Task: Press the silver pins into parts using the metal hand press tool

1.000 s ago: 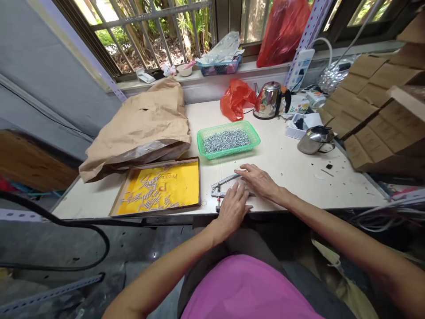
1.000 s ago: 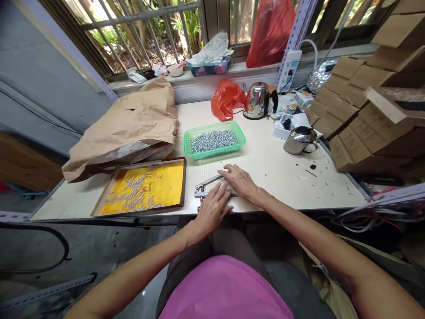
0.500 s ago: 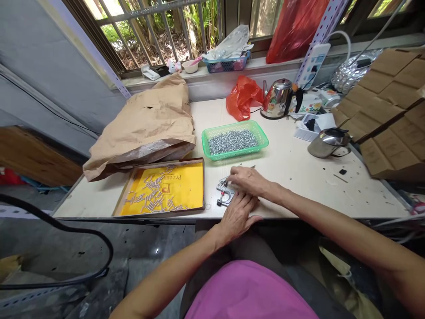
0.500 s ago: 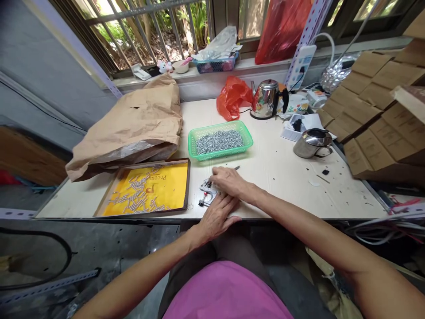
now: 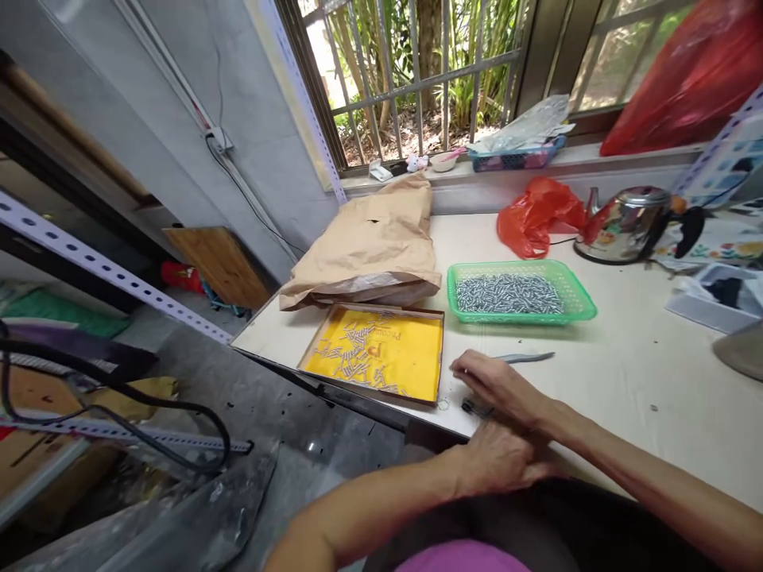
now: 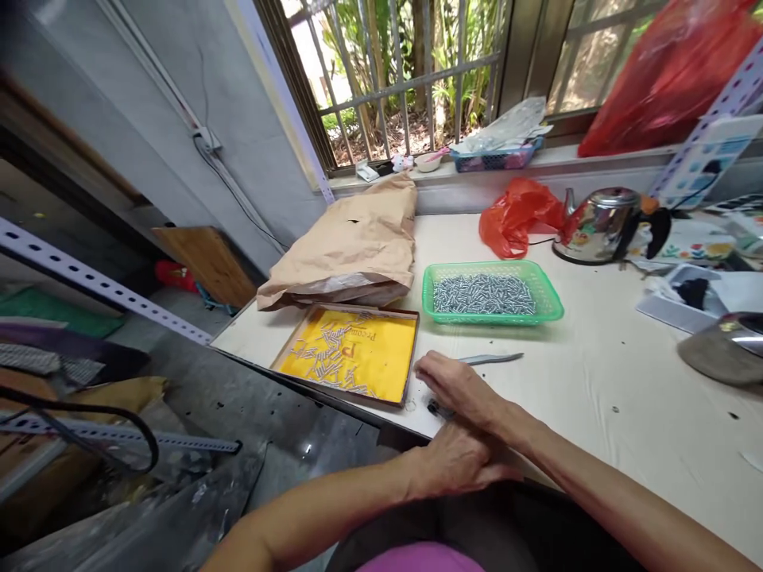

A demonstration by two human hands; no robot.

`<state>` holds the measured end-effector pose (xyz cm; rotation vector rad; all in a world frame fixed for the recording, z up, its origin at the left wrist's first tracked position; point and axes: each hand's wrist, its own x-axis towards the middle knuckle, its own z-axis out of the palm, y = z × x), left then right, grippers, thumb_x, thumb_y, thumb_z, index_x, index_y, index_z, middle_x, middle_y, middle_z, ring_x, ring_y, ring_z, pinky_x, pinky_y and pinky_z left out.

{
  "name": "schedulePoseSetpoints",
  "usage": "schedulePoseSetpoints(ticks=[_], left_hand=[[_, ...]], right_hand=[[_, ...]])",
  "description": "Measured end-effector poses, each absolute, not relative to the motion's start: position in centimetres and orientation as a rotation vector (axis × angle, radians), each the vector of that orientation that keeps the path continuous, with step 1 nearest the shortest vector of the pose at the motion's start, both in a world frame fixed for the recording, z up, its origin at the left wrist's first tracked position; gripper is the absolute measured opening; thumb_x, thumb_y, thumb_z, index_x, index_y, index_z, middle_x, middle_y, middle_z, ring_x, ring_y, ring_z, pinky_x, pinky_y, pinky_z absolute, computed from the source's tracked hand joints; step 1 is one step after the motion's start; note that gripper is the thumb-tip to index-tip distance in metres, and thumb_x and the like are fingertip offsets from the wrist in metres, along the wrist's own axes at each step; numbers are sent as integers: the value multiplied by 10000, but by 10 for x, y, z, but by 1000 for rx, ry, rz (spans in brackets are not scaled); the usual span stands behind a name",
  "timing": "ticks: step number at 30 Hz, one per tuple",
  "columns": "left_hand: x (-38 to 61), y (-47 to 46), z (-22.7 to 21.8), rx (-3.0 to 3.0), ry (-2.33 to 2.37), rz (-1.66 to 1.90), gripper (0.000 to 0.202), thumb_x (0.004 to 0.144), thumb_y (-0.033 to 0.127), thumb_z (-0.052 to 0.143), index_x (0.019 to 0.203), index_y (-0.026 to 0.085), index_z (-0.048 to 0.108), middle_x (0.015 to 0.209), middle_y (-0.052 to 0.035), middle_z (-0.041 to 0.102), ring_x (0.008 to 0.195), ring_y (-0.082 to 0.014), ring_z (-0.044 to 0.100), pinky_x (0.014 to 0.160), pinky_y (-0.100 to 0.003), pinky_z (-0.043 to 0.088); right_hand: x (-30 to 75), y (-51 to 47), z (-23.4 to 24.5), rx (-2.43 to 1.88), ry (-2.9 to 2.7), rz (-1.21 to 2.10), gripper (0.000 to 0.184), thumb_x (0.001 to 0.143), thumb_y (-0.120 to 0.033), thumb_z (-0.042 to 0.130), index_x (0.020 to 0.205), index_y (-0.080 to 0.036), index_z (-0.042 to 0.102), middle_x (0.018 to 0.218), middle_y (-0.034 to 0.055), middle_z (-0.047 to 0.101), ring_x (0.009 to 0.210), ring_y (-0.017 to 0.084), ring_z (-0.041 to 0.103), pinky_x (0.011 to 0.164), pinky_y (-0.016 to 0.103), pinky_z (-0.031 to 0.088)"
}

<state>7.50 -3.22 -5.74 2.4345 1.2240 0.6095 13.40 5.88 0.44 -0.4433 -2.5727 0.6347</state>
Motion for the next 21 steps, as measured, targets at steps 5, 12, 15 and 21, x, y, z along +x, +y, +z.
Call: schedulePoseSetpoints(ticks=[5,12,15,21], left_hand=[[48,-42,-27,2528,1401,750,485,913,441,506,1306,158,518,1428,-169,439,1338,-294,388,1054,-434,401],[-81,-48,14,2034,2404,306,265,938,224,452,900,154,706,902,-112,642,938,-231,564,851,-364,478],[-110,-47,17,1882,2497,68,268,919,256,490,864,139,724,911,-124,645,961,-250,555,843,-354,459],[-109,-41,15,1777,2521,-112,238,868,214,516,919,126,731,949,-141,667,992,-254,568,834,-326,427]], right_hand=[[135,107,43,-711,-2019,302,225,955,-316,476,1126,-213,580,944,38,676,757,156,624,719,299,495],[172,183,39,-940,-2242,-21,326,954,-363,453,1151,-177,634,1107,136,645,1038,267,557,907,447,442],[190,148,31,-881,-2328,64,368,958,-387,443,1247,-209,585,1152,118,617,1094,269,528,954,447,427],[217,54,4,-846,-2595,357,332,964,-375,420,1126,-200,650,1062,107,631,993,265,549,850,418,467]])
